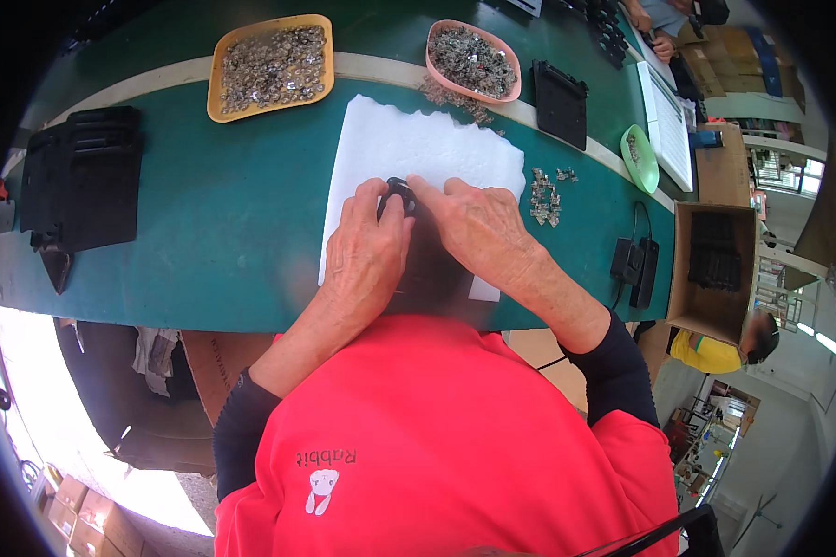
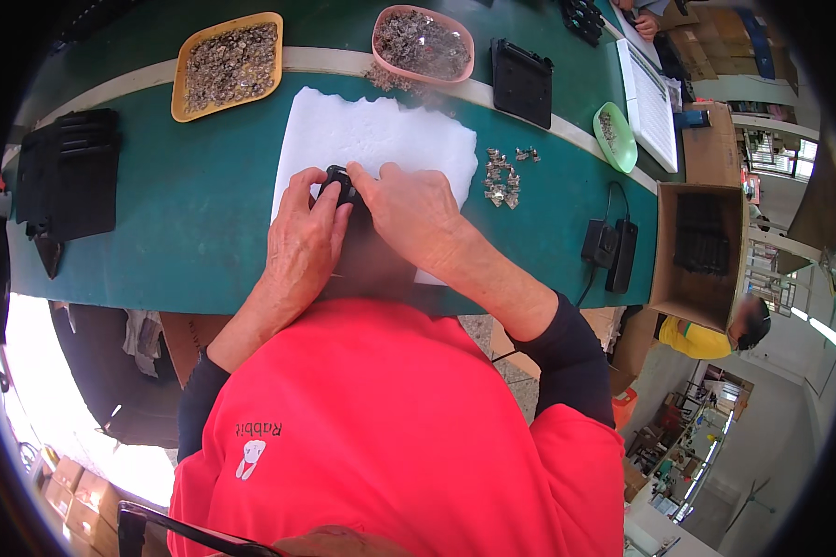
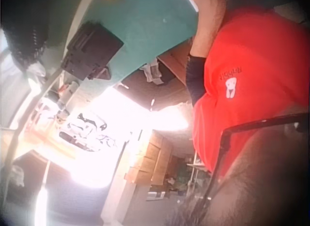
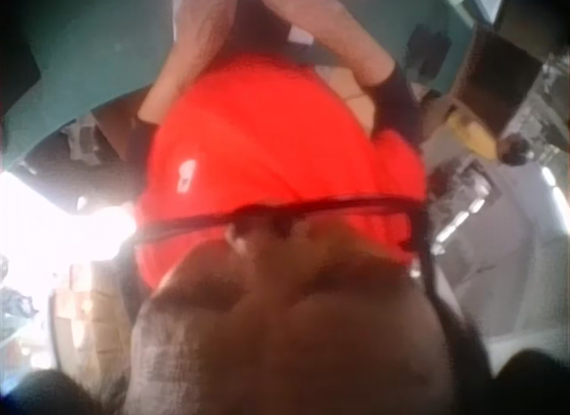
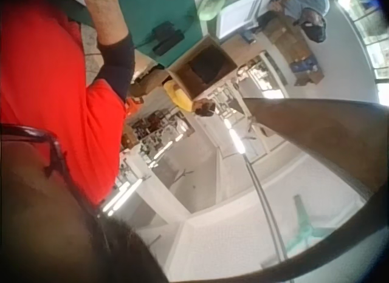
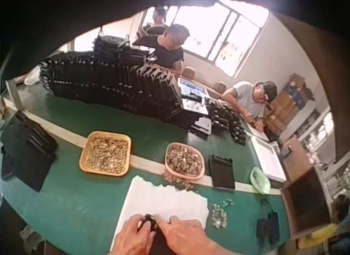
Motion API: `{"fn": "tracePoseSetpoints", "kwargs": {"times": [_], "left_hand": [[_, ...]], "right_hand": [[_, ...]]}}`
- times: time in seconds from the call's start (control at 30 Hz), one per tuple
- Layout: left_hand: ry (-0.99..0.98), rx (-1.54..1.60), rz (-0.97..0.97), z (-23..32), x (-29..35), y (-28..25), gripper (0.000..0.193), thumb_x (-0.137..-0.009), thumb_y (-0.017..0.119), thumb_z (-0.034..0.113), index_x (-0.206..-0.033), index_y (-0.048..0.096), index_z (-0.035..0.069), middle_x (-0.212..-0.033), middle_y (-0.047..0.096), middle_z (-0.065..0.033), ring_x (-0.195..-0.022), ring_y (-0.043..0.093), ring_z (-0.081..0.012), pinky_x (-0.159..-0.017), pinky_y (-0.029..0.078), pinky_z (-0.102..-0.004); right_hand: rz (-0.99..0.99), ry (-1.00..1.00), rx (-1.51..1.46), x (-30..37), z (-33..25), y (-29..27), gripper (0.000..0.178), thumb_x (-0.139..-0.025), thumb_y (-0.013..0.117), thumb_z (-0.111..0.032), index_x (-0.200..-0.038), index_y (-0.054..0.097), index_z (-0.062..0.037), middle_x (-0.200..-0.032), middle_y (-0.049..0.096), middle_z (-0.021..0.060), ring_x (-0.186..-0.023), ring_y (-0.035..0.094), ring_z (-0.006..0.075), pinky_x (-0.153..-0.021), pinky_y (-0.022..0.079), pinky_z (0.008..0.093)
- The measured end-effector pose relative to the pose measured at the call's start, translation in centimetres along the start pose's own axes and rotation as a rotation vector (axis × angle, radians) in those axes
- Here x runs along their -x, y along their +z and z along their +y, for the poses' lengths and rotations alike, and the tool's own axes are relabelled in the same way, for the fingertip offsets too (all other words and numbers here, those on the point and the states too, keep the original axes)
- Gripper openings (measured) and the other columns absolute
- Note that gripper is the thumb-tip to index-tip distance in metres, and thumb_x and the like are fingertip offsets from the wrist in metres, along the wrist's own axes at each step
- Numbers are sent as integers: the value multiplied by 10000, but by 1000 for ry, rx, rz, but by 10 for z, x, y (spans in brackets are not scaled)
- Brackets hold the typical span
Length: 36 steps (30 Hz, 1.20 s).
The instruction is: The person uses a screwdriver to tighten screws on the back of a black electronic device, likely a hard drive enclosure. They repeatedly pick up the device, secure it with screws, and place it back on the table among other similar units and trays of small parts.
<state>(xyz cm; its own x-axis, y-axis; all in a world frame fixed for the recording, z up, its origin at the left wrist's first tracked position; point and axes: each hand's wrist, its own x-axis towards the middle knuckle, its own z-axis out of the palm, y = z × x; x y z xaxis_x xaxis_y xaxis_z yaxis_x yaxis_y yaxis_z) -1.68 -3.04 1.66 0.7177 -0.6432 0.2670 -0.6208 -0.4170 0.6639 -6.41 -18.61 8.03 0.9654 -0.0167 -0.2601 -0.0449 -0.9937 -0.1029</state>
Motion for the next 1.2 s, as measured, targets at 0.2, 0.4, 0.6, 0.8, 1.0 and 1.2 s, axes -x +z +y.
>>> {"fn": "tracePoseSetpoints", "kwargs": {"times": [0.2,0.4,0.6,0.8,1.0,1.2], "left_hand": [[55,-106,32,-4,3,-2,323,-820,691,61,-1132,625,10,-1148,540,-150,-908,587,-298,-707,519,-382],[30,-110,0,-9,5,3,320,-834,668,62,-1150,618,35,-1042,549,-132,-806,622,-284,-638,523,-384],[-16,-100,-36,-6,5,2,310,-855,646,62,-1162,614,38,-998,540,-122,-747,638,-279,-564,522,-383],[-11,-98,-23,-5,4,2,349,-825,639,47,-1172,604,29,-959,531,-126,-739,624,-277,-560,522,-376],[-15,-107,-40,-6,4,2,397,-828,658,48,-1220,597,52,-956,531,-118,-746,621,-274,-555,511,-372],[-10,-97,-49,-6,5,2,435,-816,658,32,-1244,586,51,-962,523,-126,-756,615,-274,-558,512,-377]], "right_hand": [[-19,-18,56,0,2,-4,471,-860,525,-32,-1324,552,-109,-859,613,160,-740,658,325,-650,518,442],[154,-120,-97,5,18,8,446,-861,546,-32,-1303,560,-93,-852,607,158,-715,651,320,-638,531,400],[109,-88,88,8,12,5,458,-850,587,-54,-1301,570,-132,-745,598,112,-622,637,294,-535,520,385],[137,-77,56,13,5,8,486,-848,584,-69,-1325,561,-158,-691,607,98,-592,635,290,-519,515,387],[64,14,-74,9,-2,6,443,-887,530,-64,-1326,548,-121,-741,653,147,-686,657,332,-593,524,436],[-12,97,-200,6,-8,-3,390,-919,485,-65,-1302,555,-86,-778,654,193,-747,646,386,-651,514,468]]}}
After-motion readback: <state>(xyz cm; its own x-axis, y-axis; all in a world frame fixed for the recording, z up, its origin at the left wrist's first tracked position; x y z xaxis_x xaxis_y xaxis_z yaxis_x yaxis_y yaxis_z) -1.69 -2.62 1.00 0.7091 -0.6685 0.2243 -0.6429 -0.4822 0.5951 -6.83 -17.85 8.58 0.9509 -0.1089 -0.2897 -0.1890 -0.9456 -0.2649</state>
